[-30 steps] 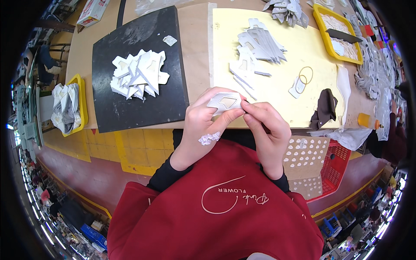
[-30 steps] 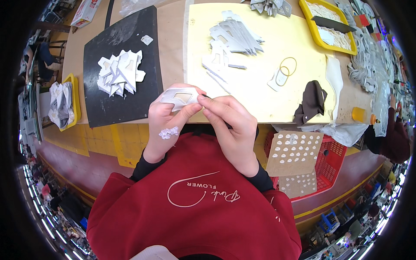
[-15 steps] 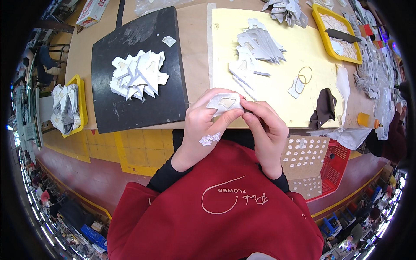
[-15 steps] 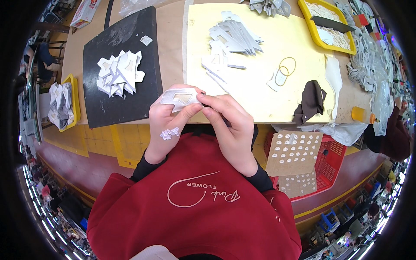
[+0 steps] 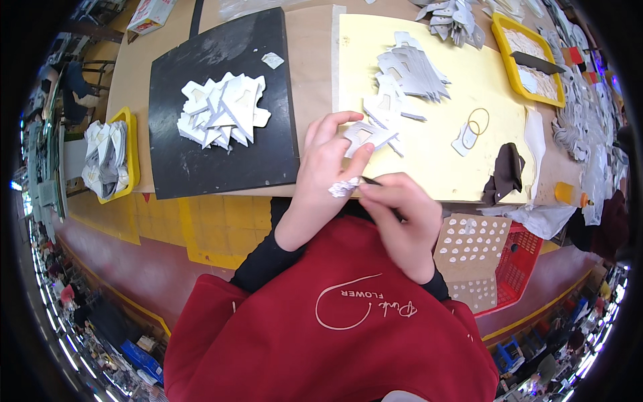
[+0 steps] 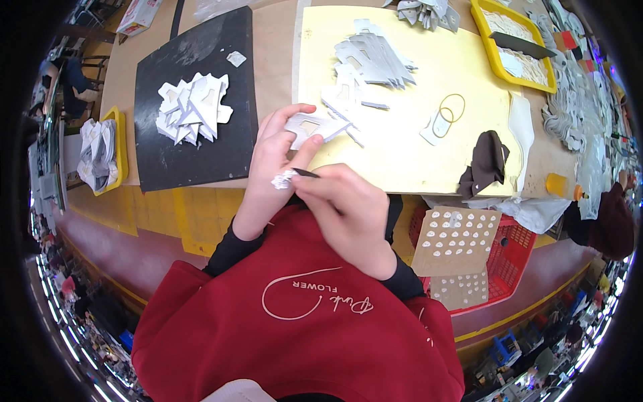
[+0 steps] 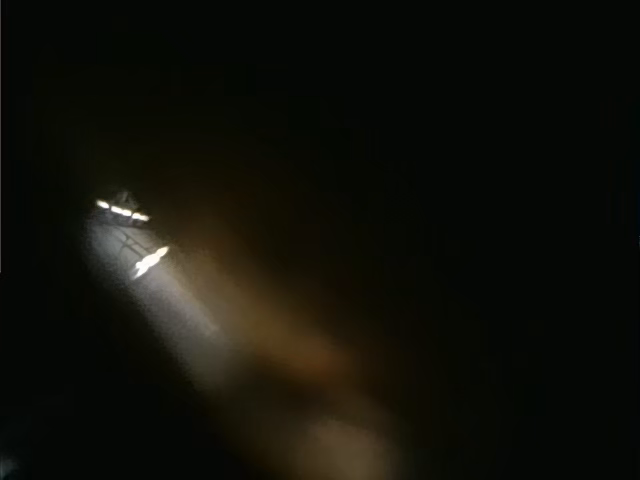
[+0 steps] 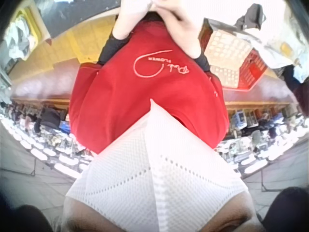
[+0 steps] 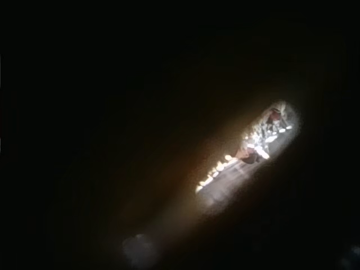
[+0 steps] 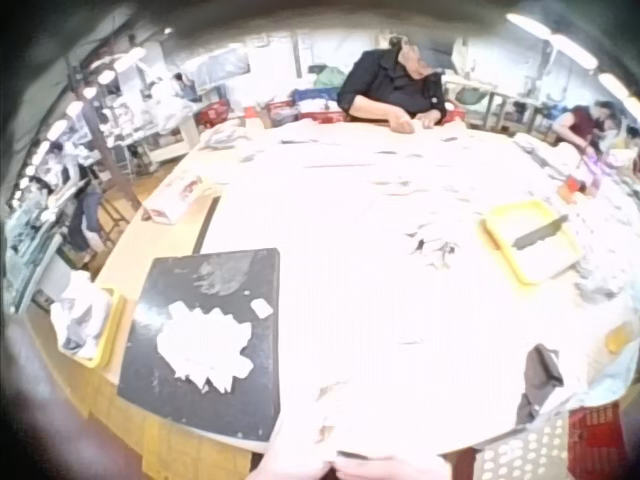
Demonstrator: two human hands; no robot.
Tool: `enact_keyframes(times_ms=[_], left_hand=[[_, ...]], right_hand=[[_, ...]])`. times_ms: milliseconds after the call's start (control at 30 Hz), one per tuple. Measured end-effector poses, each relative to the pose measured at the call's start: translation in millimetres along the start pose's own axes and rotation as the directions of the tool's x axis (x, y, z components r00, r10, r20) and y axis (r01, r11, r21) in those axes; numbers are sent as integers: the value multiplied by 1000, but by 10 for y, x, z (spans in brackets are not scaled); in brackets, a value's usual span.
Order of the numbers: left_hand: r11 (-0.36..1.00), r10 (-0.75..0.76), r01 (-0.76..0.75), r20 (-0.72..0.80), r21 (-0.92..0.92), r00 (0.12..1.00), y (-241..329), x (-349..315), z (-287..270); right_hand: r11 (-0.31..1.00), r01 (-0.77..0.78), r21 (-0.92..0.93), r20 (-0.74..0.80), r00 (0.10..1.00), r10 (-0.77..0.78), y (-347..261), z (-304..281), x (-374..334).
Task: The person repeatedly picks up small white paper pieces from a pile on a table and trims their edges with a small blade. The trimmed pieces are placed on a separate pile. The person continues this process throughout the clip.
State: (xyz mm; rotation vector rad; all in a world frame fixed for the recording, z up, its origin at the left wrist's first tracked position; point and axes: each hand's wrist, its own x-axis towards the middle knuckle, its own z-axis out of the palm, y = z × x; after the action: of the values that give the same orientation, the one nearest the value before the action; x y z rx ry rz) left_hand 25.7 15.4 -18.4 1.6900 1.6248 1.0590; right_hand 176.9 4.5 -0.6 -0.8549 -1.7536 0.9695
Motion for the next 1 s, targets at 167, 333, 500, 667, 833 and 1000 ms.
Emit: enact_keyframes(times_ms=[167,333,500,667,833,1000], left_hand=[[987,27,-14,-77,161,997,-21,-22,-310],[797,-7,124,-197,591,980,-314,-56,-1139],[598,231,255,-468,760,853,-570,-12,-1221],[966,-54,166,-474,199,879,-100,208,-565],[937,109,-40,-181,347,977,-256,388,315],[975,122,-73,-228,210,966,-229,321,268]], right_hand=[[967,-66,-247,360,920,155,-192,-9,96],[988,-149,36,371,920,125,-63,-90,97],[912,-389,-129,34,918,396,53,-233,80],[806,-409,-428,-228,912,342,515,-195,160],[768,-399,-502,-221,917,332,610,-92,138],[893,-326,-311,-267,931,247,602,-96,128]])
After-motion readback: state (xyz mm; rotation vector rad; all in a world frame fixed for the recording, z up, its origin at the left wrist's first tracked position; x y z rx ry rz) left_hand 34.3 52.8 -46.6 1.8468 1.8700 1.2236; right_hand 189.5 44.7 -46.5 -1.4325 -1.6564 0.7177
